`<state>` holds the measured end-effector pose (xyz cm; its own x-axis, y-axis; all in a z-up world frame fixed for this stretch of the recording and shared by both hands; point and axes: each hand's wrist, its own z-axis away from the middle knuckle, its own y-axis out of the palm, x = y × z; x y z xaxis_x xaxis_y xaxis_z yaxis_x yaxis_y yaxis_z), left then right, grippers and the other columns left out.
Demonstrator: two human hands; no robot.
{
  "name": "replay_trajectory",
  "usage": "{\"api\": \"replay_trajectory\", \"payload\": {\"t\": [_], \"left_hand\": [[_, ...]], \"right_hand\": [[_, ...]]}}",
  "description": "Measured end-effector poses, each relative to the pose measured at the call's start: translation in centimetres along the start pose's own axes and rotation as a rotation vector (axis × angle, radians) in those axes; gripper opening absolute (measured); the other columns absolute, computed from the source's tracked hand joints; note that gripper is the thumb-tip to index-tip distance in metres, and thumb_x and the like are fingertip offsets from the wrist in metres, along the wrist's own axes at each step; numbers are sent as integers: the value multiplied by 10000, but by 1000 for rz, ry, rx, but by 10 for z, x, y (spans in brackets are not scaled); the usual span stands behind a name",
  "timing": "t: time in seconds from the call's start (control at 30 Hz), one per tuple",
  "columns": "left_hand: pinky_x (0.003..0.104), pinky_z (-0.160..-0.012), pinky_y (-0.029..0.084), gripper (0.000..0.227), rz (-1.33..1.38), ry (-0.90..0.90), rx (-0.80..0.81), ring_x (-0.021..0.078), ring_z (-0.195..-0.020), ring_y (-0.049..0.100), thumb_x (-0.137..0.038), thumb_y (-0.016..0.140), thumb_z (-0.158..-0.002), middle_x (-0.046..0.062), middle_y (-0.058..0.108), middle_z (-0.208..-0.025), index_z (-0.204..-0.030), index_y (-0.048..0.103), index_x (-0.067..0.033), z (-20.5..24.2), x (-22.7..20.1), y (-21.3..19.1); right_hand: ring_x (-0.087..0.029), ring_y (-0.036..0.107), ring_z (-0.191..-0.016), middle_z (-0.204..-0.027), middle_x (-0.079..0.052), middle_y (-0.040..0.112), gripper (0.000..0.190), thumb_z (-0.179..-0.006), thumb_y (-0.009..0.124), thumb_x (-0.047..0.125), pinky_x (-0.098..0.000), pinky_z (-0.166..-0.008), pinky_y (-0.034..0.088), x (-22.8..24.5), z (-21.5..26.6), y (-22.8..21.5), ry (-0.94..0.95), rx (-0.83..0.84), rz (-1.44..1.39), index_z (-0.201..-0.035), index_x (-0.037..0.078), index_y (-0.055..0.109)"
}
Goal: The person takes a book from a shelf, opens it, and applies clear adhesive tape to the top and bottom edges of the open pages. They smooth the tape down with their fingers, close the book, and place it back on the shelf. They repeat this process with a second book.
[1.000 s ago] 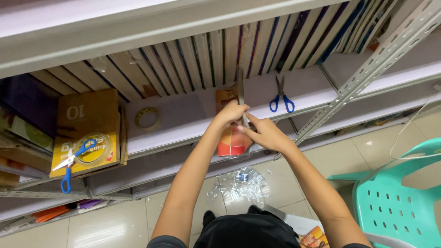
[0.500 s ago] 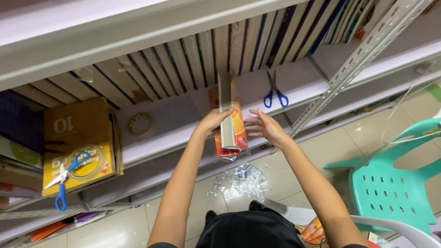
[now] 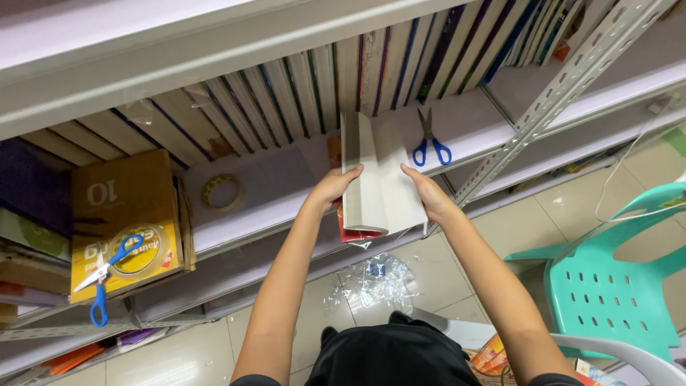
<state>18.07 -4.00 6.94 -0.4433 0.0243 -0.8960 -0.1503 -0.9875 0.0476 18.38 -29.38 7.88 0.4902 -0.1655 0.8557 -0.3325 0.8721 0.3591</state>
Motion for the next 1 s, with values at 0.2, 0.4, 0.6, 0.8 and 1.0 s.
{"api": "replay_trajectory", "payload": {"t": [0.2,0.4,0.6,0.8,1.0], "left_hand": [[388,-795,585,492,11,218,-133,253,-934,738,-360,703,-911,168,766,-1063,-1190,694,46,-21,21,7],[415,-818,574,469,-428,573,-519,328,-923,745,-265,753,-818,244,759,-992,-1134,693,77,3,-8,7],[404,-787,593,451,-368,304,-557,294,-881,751,-294,680,-875,209,769,-962,-1192,695,26,82,-46,-52],[349,-828,569,453,-133,465,-395,238,-955,691,-167,658,-916,184,720,-1111,-1292,594,77,108,30,-136],[355,-776,589,391,244,238,-460,242,-904,703,-148,631,-940,178,717,-1034,-1240,578,96,94,84,-156]], "right_hand": [[-248,677,-1121,-1271,-192,634,647,-980,654,184,-340,-923,573,-13,-16,-16,-57,-281,119,-1489,-40,325],[-212,700,-978,-1140,-180,712,485,-962,614,67,-311,-842,579,-23,-25,-38,-228,-178,191,-1426,-41,523],[-217,712,-966,-1138,-167,715,465,-964,589,60,-320,-835,597,-4,-6,-38,-215,-186,190,-1415,-36,531],[-195,709,-1027,-1204,-153,700,434,-995,578,95,-321,-879,595,-9,12,-53,-166,-94,150,-1400,-55,538],[-206,714,-1014,-1178,-156,708,387,-991,574,90,-326,-866,597,-14,-5,-47,-118,-113,115,-1350,-56,570]]}}
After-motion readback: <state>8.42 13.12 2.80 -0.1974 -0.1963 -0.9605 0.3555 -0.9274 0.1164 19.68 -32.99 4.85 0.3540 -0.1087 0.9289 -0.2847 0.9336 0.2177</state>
